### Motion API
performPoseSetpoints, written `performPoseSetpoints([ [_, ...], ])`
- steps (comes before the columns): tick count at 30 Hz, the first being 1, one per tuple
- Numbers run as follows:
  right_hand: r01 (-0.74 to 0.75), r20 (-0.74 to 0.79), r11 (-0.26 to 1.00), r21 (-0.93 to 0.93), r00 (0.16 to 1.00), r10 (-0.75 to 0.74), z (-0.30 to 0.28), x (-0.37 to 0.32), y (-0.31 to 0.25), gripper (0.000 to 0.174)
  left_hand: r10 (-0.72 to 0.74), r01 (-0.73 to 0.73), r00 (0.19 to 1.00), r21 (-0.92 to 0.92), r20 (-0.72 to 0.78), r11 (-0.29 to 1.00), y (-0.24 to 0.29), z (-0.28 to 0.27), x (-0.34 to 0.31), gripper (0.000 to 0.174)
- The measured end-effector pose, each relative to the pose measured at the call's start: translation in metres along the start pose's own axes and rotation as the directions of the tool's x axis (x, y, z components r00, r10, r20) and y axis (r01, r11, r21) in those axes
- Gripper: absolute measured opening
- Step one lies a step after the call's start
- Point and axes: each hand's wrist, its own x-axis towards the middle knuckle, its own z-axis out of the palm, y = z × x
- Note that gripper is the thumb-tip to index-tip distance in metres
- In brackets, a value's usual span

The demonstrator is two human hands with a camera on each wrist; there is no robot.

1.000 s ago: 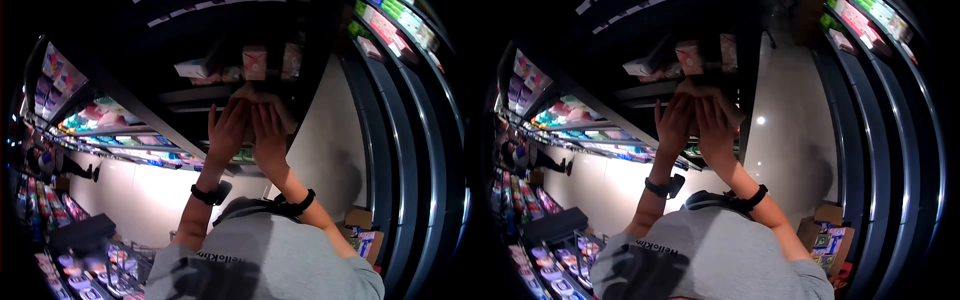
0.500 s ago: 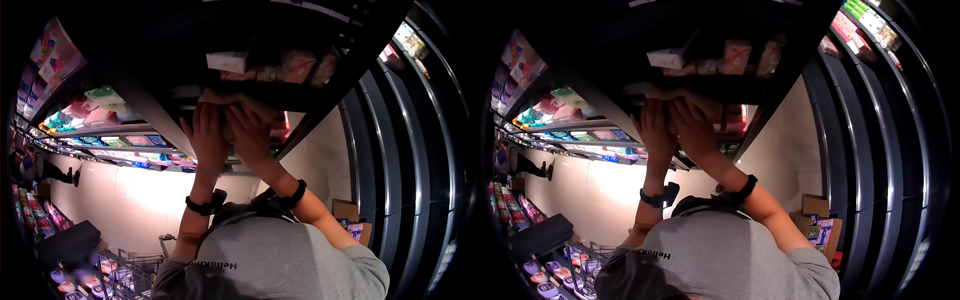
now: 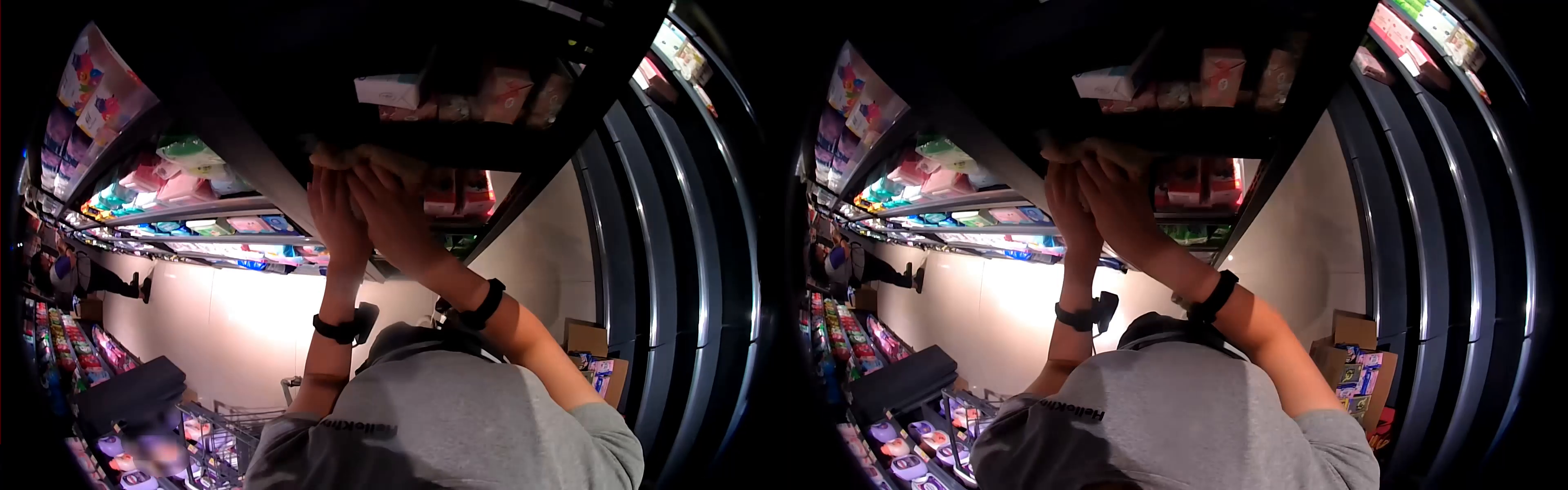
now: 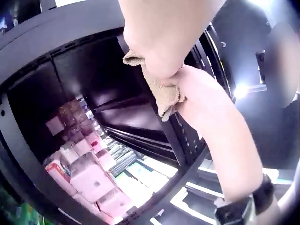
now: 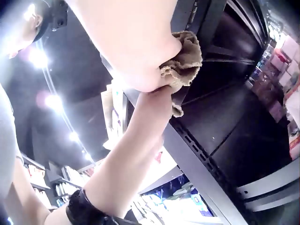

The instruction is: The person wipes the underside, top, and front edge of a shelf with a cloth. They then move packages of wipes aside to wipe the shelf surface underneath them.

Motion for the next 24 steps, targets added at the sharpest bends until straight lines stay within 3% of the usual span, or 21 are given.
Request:
performPoseSetpoints([
  [4, -0.075, 0.01, 0.996, -0.045, 0.997, 0.075, -0.015, -0.015, 0.016, 0.042, 0.059, -0.058, 0.998, -0.024, 0.017, 0.998, 0.026, 0.011, -0.004, 0.048],
  [6, -0.14, -0.008, 0.989, -0.052, 0.99, 0.14, -0.027, -0.022, 0.027, 0.042, 0.044, -0.043, 0.992, -0.009, 0.117, 0.999, 0.038, 0.019, -0.005, 0.05],
  [10, -0.167, -0.06, 0.958, -0.235, 0.986, 0.157, -0.056, -0.042, 0.054, 0.041, 0.162, -0.16, 0.977, -0.021, 0.141, 0.987, 0.07, 0.033, -0.001, 0.053],
  [11, -0.183, -0.165, 0.958, -0.22, 0.975, 0.148, -0.06, -0.048, 0.059, 0.042, 0.173, -0.165, 0.974, -0.064, 0.147, 0.984, 0.082, 0.033, 0.002, 0.057],
  [16, -0.19, -0.197, 0.947, -0.258, 0.97, 0.141, -0.091, -0.055, 0.073, 0.044, 0.162, -0.143, 0.959, -0.097, 0.233, 0.985, 0.112, 0.047, 0.0, 0.062],
  [18, -0.252, -0.169, 0.942, -0.222, 0.961, 0.217, -0.096, -0.058, 0.074, 0.045, 0.144, -0.12, 0.951, -0.103, 0.275, 0.987, 0.117, 0.049, -0.001, 0.061],
  [24, -0.281, -0.26, 0.94, -0.193, 0.939, 0.227, -0.081, -0.05, 0.073, 0.038, 0.19, -0.177, 0.949, -0.075, 0.253, 0.981, 0.107, 0.043, 0.002, 0.06],
])
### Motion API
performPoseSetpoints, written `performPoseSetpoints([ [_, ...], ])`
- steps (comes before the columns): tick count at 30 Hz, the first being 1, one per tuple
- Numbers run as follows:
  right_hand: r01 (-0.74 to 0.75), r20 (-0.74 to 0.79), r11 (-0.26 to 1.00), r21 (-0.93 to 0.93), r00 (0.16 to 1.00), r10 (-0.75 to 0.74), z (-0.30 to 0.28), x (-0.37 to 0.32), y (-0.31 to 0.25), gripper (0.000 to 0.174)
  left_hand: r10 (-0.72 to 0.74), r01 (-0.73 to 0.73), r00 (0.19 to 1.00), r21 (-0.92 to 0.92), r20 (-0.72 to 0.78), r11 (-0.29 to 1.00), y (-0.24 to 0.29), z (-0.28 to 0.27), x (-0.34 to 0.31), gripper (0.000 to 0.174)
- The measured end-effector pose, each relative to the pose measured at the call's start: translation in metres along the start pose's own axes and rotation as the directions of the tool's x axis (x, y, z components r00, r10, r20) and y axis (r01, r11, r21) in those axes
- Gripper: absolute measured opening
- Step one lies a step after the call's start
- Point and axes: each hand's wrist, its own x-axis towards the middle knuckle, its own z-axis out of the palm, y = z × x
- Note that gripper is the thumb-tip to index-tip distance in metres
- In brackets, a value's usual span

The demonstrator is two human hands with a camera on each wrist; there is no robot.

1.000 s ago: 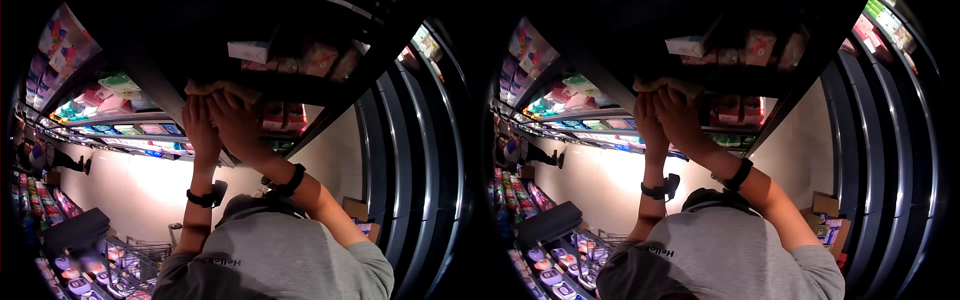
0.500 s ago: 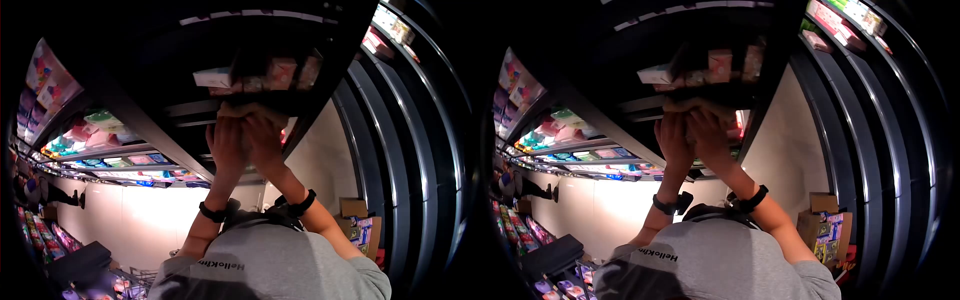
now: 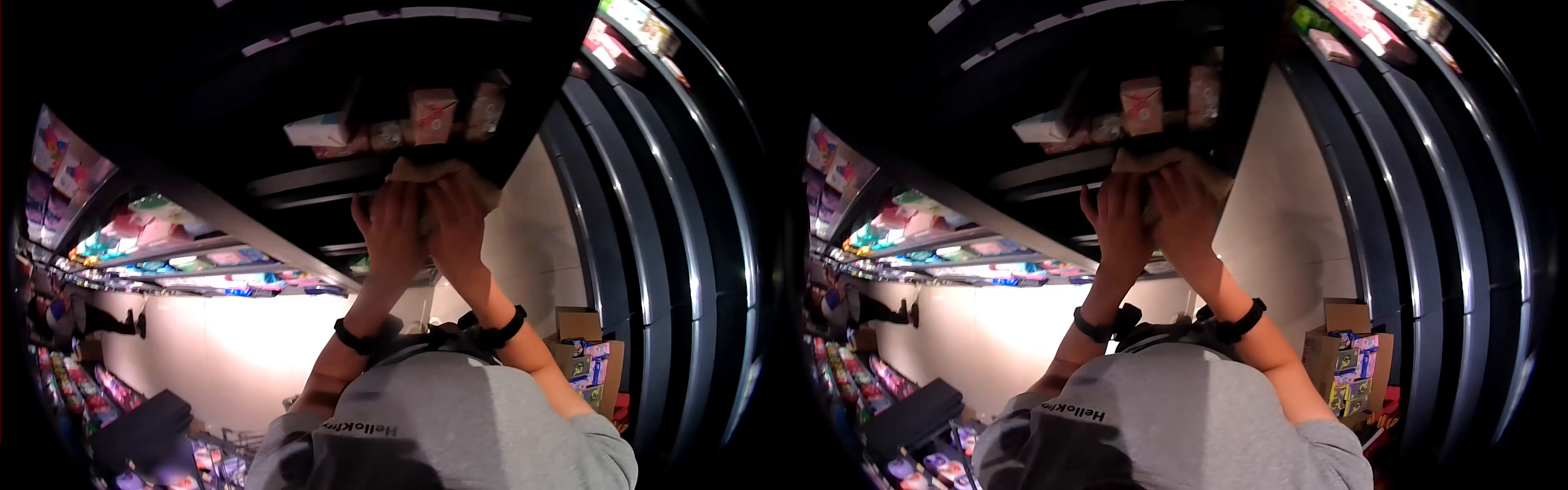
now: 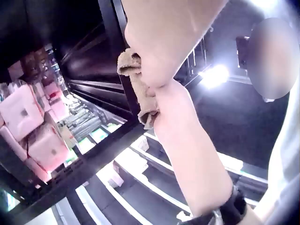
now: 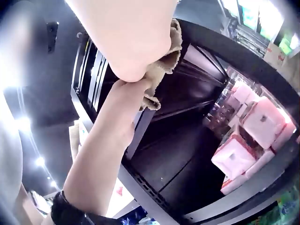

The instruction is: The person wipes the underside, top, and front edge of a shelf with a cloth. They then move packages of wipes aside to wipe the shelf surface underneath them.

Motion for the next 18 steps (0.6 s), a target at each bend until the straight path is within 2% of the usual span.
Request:
performPoseSetpoints([
  [1, 0.001, -0.051, 1.0, -0.014, 0.999, -0.002, 0.003, 0.003, -0.005, 0.035, -0.021, 0.021, 1.0, 0.02, 0.0, 1.0, -0.002, -0.003, 0.0, 0.058],
  [6, 0.091, -0.018, 0.988, 0.127, 0.996, -0.09, 0.024, 0.01, -0.028, 0.036, -0.073, 0.082, 0.996, 0.182, -0.052, 0.98, -0.029, -0.019, -0.006, 0.055],
  [8, 0.096, 0.083, 0.984, 0.147, 0.991, -0.109, 0.034, 0.008, -0.038, 0.037, -0.108, 0.122, 0.991, 0.215, -0.074, 0.969, -0.04, -0.029, -0.01, 0.054],
  [10, 0.123, 0.116, 0.968, 0.22, 0.982, -0.151, 0.038, 0.009, -0.047, 0.04, -0.147, 0.158, 0.987, 0.241, -0.061, 0.958, -0.048, -0.041, -0.012, 0.053],
  [12, 0.145, 0.189, 0.965, 0.218, 0.964, -0.188, 0.04, 0.01, -0.053, 0.045, -0.134, 0.141, 0.99, 0.214, -0.049, 0.967, -0.059, -0.047, -0.014, 0.053],
  [16, 0.169, 0.203, 0.954, 0.247, 0.954, -0.221, 0.041, 0.015, -0.054, 0.049, -0.131, 0.146, 0.984, 0.132, -0.118, 0.98, -0.065, -0.048, -0.02, 0.062],
  [18, 0.152, 0.236, 0.956, 0.252, 0.948, -0.213, 0.035, 0.018, -0.053, 0.049, -0.14, 0.165, 0.981, 0.197, -0.137, 0.966, -0.063, -0.046, -0.02, 0.064],
])
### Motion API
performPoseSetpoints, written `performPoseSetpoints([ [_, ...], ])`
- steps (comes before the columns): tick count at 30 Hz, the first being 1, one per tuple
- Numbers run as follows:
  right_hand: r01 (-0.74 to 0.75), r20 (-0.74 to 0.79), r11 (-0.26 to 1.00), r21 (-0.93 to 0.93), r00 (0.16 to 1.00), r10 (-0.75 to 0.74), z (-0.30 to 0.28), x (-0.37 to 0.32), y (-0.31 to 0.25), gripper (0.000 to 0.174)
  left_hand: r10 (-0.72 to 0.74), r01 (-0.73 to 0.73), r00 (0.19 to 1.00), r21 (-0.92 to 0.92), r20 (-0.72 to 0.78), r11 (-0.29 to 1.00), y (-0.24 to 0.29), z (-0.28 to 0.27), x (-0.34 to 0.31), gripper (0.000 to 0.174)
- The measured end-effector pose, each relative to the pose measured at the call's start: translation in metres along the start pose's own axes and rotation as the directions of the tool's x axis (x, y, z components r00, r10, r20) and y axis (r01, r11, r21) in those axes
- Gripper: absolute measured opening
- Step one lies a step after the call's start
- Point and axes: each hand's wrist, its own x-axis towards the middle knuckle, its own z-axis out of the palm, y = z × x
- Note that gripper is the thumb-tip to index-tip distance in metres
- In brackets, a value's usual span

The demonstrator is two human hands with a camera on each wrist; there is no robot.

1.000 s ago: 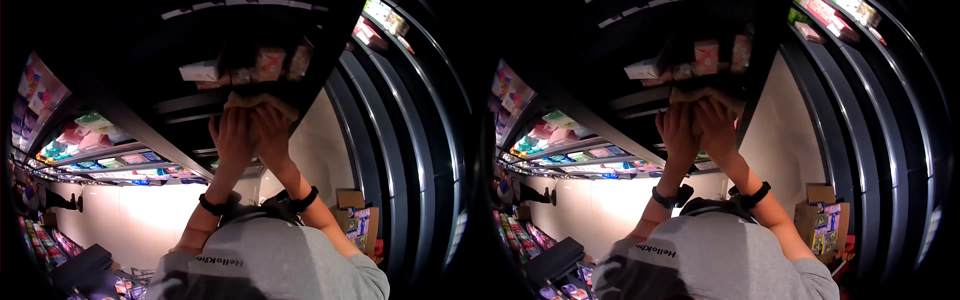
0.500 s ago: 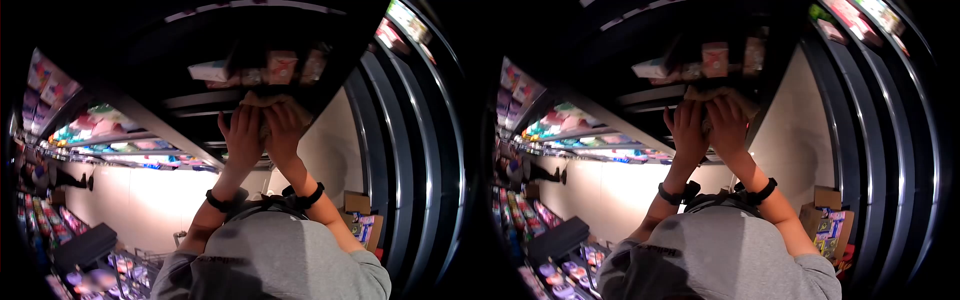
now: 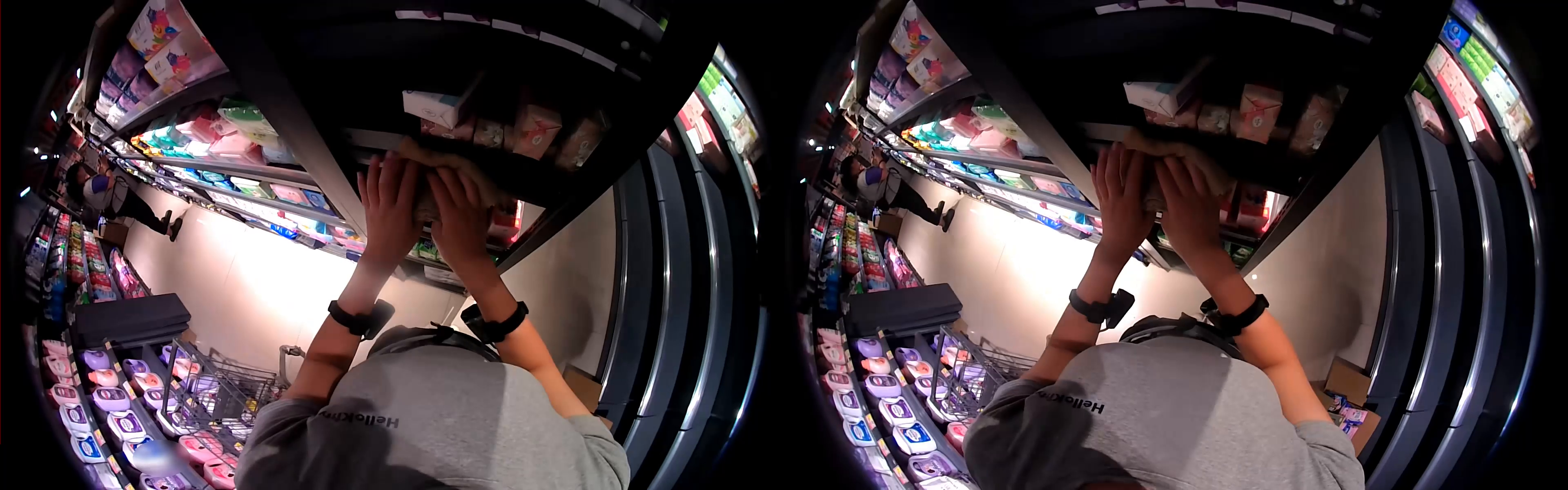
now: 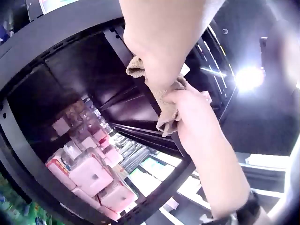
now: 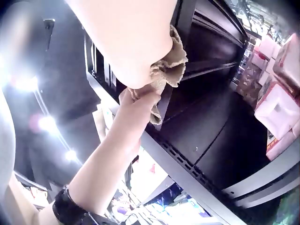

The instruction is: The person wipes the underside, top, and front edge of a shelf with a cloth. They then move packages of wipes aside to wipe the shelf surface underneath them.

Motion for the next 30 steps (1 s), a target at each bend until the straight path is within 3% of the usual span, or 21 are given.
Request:
performPoseSetpoints([
  [2, 0.013, -0.024, 1.0, -0.007, 1.0, -0.013, 0.002, -0.002, 0.005, 0.05, -0.017, 0.017, 1.0, 0.06, -0.008, 0.998, 0.002, 0.004, 0.001, 0.066],
  [7, -0.046, 0.007, 0.999, 0.024, 0.999, 0.046, -0.005, -0.01, 0.015, 0.059, -0.063, 0.075, 0.994, -0.141, 0.089, 0.987, 0.013, 0.007, 0.005, 0.068],
  [11, -0.041, -0.005, 0.999, 0.018, 0.999, 0.041, -0.01, -0.012, 0.014, 0.059, -0.038, 0.042, 0.999, -0.156, 0.03, 0.987, 0.011, 0.014, 0.003, 0.067],
  [19, -0.072, 0.02, 0.997, -0.016, 0.997, 0.072, -0.013, -0.013, 0.016, 0.057, -0.044, 0.047, 0.996, -0.028, 0.081, 0.999, 0.008, 0.018, 0.003, 0.06],
  [22, -0.022, -0.009, 0.993, -0.119, 1.0, 0.021, -0.007, -0.011, 0.016, 0.047, -0.011, 0.01, 0.999, 0.035, 0.033, 0.999, 0.007, 0.025, 0.001, 0.053],
  [30, 0.023, -0.039, 0.999, 0.039, 0.999, -0.022, -0.005, -0.014, 0.019, 0.054, -0.03, 0.028, 0.998, 0.031, 0.056, 0.999, 0.008, 0.02, 0.002, 0.061],
])
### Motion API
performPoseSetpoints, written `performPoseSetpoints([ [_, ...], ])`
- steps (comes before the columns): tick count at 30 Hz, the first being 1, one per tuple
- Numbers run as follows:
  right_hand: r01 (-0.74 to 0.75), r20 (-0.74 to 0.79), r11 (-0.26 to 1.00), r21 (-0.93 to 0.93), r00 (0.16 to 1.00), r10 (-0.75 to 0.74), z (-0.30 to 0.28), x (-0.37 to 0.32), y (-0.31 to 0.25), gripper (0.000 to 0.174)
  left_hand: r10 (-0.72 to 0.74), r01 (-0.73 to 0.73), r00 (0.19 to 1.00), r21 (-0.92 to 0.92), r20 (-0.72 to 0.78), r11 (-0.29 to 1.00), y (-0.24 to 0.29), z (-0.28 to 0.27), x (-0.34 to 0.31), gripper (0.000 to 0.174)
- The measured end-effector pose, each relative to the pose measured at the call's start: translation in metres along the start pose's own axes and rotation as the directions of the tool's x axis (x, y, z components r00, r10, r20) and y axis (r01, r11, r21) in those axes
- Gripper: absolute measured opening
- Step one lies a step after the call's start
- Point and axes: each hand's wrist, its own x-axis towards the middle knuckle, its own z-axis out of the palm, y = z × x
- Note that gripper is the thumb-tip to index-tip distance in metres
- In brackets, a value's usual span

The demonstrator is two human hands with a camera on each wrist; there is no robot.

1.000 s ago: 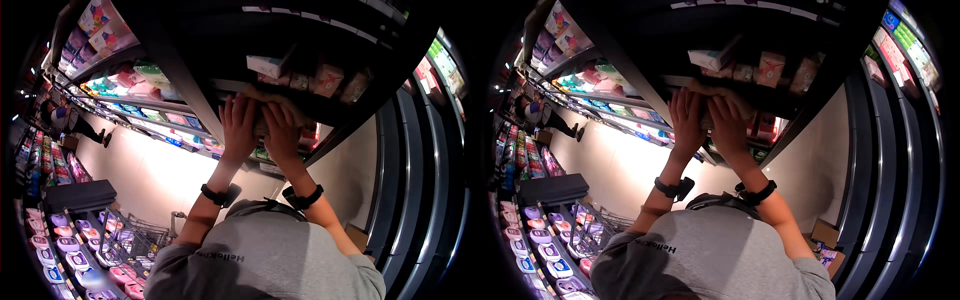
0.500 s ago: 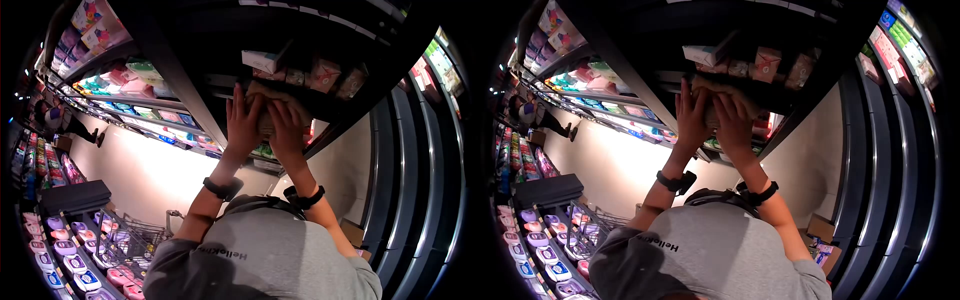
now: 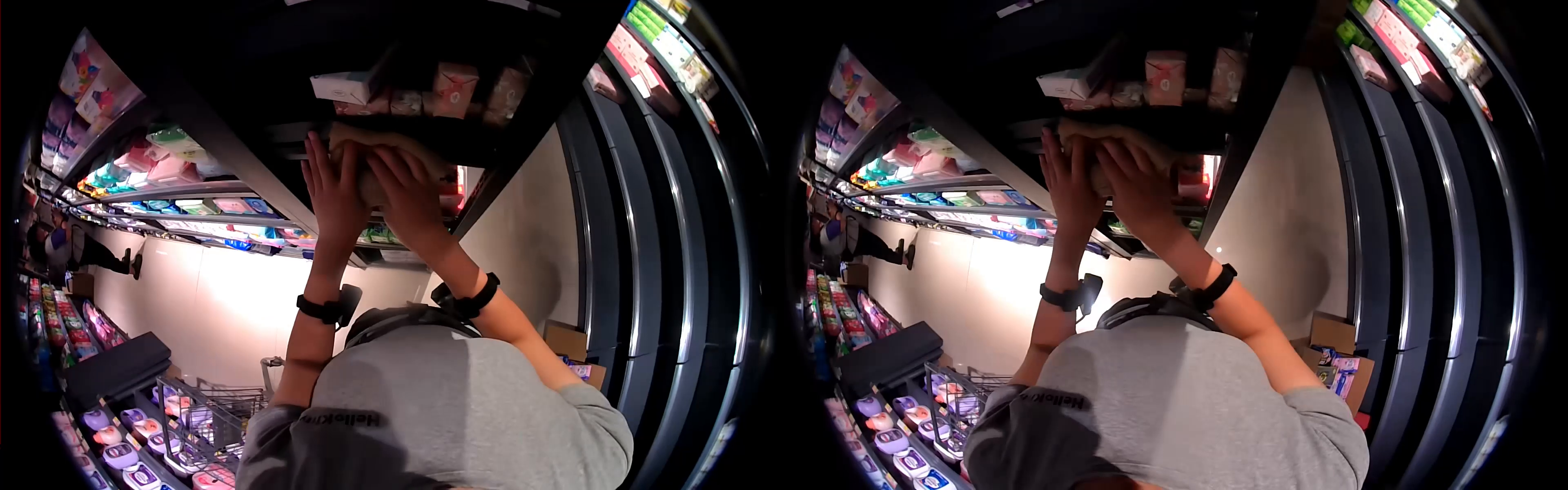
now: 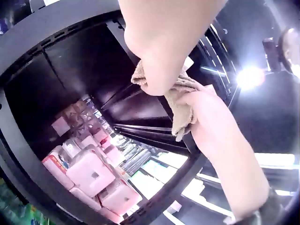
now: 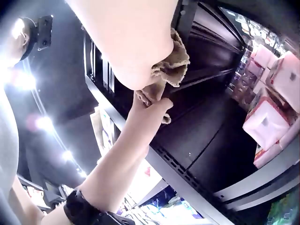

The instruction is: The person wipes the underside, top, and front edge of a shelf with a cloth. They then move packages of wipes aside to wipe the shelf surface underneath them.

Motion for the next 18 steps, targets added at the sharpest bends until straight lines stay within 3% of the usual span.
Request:
performPoseSetpoints([
  [3, 0.016, -0.014, 1.0, 0.008, 1.0, -0.016, -0.002, -0.002, 0.001, 0.055, 0.031, -0.033, 0.999, -0.064, -0.03, 0.997, 0.005, -0.002, -0.001, 0.064],
  [5, 0.025, -0.004, 0.999, -0.024, 1.0, -0.025, -0.007, -0.002, 0.006, 0.056, 0.045, -0.047, 0.998, -0.054, -0.045, 0.997, 0.013, 0.001, 0.0, 0.075],
  [9, 0.032, -0.018, 0.999, -0.011, 0.999, -0.032, -0.013, -0.005, 0.009, 0.057, 0.017, -0.027, 0.997, -0.133, -0.075, 0.991, 0.02, 0.003, 0.0, 0.064],
  [12, 0.017, -0.008, 1.0, 0.003, 1.0, -0.017, -0.011, -0.008, 0.007, 0.057, 0.043, -0.044, 0.998, -0.024, -0.042, 0.999, 0.015, 0.0, -0.005, 0.071],
  [14, -0.019, 0.036, 0.999, 0.044, 0.999, 0.018, -0.014, -0.005, 0.005, 0.057, 0.011, -0.019, 0.998, 0.123, 0.069, 0.992, 0.018, -0.009, -0.006, 0.061],
  [18, 0.016, -0.035, 1.0, 0.026, 0.999, -0.015, -0.012, -0.008, 0.007, 0.053, 0.045, -0.047, 0.999, 0.189, 0.015, 0.981, 0.025, -0.019, -0.01, 0.053],
])
